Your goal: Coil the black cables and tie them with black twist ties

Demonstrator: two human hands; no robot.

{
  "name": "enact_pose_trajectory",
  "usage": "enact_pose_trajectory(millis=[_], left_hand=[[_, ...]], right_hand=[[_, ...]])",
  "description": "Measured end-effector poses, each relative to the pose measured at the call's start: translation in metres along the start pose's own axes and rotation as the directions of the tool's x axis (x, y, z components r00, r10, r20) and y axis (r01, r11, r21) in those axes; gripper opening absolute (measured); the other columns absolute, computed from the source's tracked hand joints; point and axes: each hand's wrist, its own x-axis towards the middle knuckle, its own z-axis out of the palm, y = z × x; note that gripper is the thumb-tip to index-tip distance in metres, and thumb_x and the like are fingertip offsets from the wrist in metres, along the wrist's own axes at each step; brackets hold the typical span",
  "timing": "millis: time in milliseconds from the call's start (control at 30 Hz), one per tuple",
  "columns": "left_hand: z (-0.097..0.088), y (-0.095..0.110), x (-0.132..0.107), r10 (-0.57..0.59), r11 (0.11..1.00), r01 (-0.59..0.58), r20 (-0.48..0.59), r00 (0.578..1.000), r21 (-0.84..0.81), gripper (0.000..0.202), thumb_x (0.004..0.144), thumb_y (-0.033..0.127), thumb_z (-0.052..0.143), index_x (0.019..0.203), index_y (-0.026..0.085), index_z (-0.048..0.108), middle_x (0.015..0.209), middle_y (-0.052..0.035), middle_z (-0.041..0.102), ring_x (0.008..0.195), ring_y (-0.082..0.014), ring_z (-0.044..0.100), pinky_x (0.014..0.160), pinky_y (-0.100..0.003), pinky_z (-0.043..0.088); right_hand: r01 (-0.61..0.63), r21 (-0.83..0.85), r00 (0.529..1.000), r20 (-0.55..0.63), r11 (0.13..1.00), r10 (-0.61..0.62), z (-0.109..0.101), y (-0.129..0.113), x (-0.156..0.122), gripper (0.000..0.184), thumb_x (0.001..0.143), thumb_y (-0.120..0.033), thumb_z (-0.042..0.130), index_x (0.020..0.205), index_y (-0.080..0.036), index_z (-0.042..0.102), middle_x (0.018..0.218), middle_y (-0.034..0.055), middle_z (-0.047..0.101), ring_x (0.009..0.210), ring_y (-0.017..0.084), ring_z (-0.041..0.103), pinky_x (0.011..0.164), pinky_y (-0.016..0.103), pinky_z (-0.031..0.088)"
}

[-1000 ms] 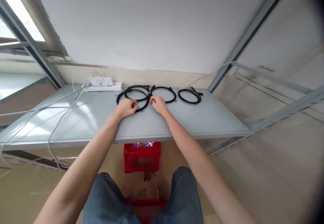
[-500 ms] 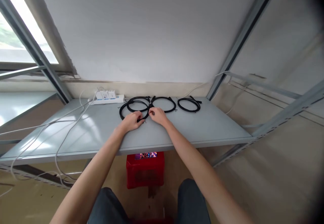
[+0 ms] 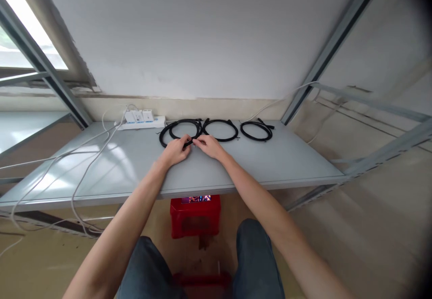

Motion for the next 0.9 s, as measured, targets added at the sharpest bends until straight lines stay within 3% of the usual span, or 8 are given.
enact_pose_trajectory(millis=[100, 533, 733, 900], left_hand=[[0.0016, -0.0024, 0.0014, 0.015, 1.0, -0.015, 0.02, 1.0, -0.005, 0.046, 0.098, 0.024, 0.053, 0.142, 0.019, 0.064, 0.105, -0.0123, 0.085, 0.097, -0.0336, 0.081, 0.085, -0.041, 0.055], [-0.0046, 0.0038, 0.0013, -0.018, 0.993, 0.016, 0.018, 1.0, 0.121, 0.051, 0.114, 0.04, 0.047, 0.157, 0.019, 0.066, 0.121, -0.0172, 0.086, 0.115, -0.0366, 0.081, 0.096, -0.04, 0.057], [-0.0045, 0.0047, 0.0017, -0.029, 0.989, 0.025, 0.022, 0.999, 0.147, 0.052, 0.113, 0.038, 0.048, 0.158, 0.019, 0.066, 0.123, -0.0173, 0.085, 0.114, -0.0373, 0.081, 0.096, -0.041, 0.058], [-0.004, 0.0058, 0.0019, -0.026, 0.99, 0.022, 0.024, 0.999, 0.138, 0.052, 0.114, 0.04, 0.048, 0.158, 0.02, 0.065, 0.127, -0.0163, 0.085, 0.114, -0.0362, 0.081, 0.098, -0.042, 0.058]], right_hand=[[-0.012, -0.03, 1.0, 0.0, 0.999, 0.012, 0.0025, 0.0015, 0.0015, 0.016, 0.105, -0.021, 0.069, 0.098, -0.017, 0.082, 0.084, 0.0014, 0.074, 0.075, 0.015, 0.056, 0.073, 0.027, 0.037], [-0.03, 0.022, 0.996, -0.083, 0.999, 0.032, 0.0037, 0.0072, 0.0057, 0.013, 0.099, -0.019, 0.067, 0.094, -0.017, 0.079, 0.075, -0.0003, 0.067, 0.07, 0.016, 0.055, 0.072, 0.027, 0.039], [-0.007, -0.113, 0.992, -0.127, 0.994, -0.007, 0.0048, 0.0038, 0.0056, 0.012, 0.094, -0.011, 0.067, 0.086, -0.018, 0.073, 0.079, 0.0004, 0.067, 0.074, 0.016, 0.056, 0.074, 0.028, 0.037], [0.032, -0.238, 0.992, -0.112, 0.971, -0.06, 0.0054, 0.0038, 0.0049, 0.014, 0.096, -0.01, 0.064, 0.09, -0.018, 0.073, 0.087, 0.0031, 0.071, 0.08, 0.019, 0.058, 0.073, 0.03, 0.034]])
